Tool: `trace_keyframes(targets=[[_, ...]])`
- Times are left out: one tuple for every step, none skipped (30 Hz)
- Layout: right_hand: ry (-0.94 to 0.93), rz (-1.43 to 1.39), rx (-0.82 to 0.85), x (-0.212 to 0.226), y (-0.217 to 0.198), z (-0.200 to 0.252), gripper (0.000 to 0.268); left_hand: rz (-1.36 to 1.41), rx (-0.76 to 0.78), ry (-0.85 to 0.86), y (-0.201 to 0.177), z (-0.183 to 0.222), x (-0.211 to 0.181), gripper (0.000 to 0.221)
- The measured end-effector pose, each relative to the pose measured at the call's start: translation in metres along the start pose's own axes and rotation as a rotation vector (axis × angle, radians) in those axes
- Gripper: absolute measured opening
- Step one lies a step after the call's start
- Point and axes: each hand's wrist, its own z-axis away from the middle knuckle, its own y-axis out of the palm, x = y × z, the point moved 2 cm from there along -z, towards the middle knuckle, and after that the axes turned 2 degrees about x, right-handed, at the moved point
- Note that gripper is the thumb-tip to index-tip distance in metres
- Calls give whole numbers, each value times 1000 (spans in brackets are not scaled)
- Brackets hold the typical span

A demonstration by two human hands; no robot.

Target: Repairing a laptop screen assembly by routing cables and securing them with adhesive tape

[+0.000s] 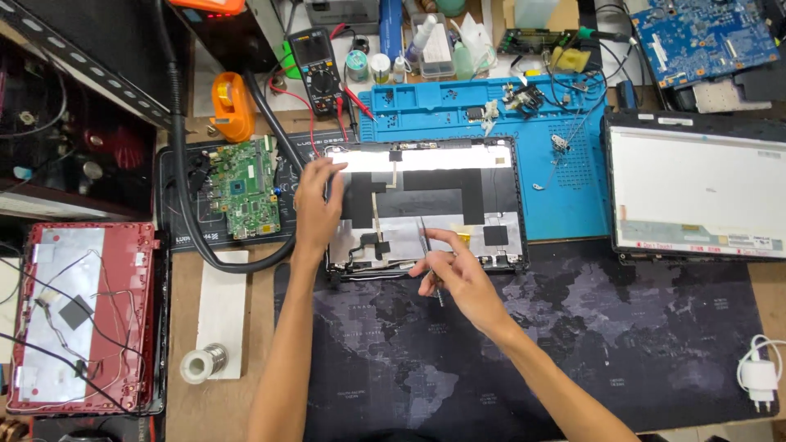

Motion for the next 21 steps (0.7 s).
trace_keyframes(targets=[[-4,1,8,-2,-3,-4,43,-5,-7,1,3,3,3,20],[5,21,-8,-4,-6,-9,41,-28,36,-17,7,7,7,20],[13,42,-26,-6,-10,-13,39,-49,80,-36,12,9,11,20],[9,44,-21,-1,-10,-18,39,-52,74,-34,10,10,12,20],[2,73,-41,5,-11,-21,37,-38,85,-49,11,10,13,22],[-5,103,-61,10,-12,-25,34,-24,96,-64,11,11,14,23],[-5,107,-60,19,-11,-32,34,-21,93,-63,11,8,13,23],[-32,117,-83,29,-11,-39,33,-9,71,-55,11,6,12,24],[-57,128,-104,39,-11,-45,32,4,47,-49,10,4,11,25],[-57,134,-102,40,-16,-59,32,8,43,-50,11,5,9,25],[-114,178,-125,45,-21,-75,28,35,36,-59,11,2,9,26],[-172,221,-147,51,-27,-92,25,63,29,-68,12,-1,8,26],[-177,225,-147,62,-30,-107,25,65,24,-64,14,-1,11,26],[-313,354,-140,76,-32,-122,19,90,12,-86,16,0,14,27],[-445,480,-134,89,-33,-136,15,115,4,-111,18,2,18,28],[-445,483,-134,97,-32,-153,15,118,3,-110,17,2,17,28],[-561,528,-172,108,-31,-170,13,128,9,-122,15,2,17,28],[-678,572,-209,119,-31,-186,11,138,16,-134,14,1,16,28],[-679,572,-206,128,-27,-200,11,137,13,-135,14,2,16,28],[-747,604,-253,139,-23,-214,10,165,22,-138,14,2,16,27],[-815,635,-302,150,-19,-227,12,194,33,-140,15,2,16,29]])
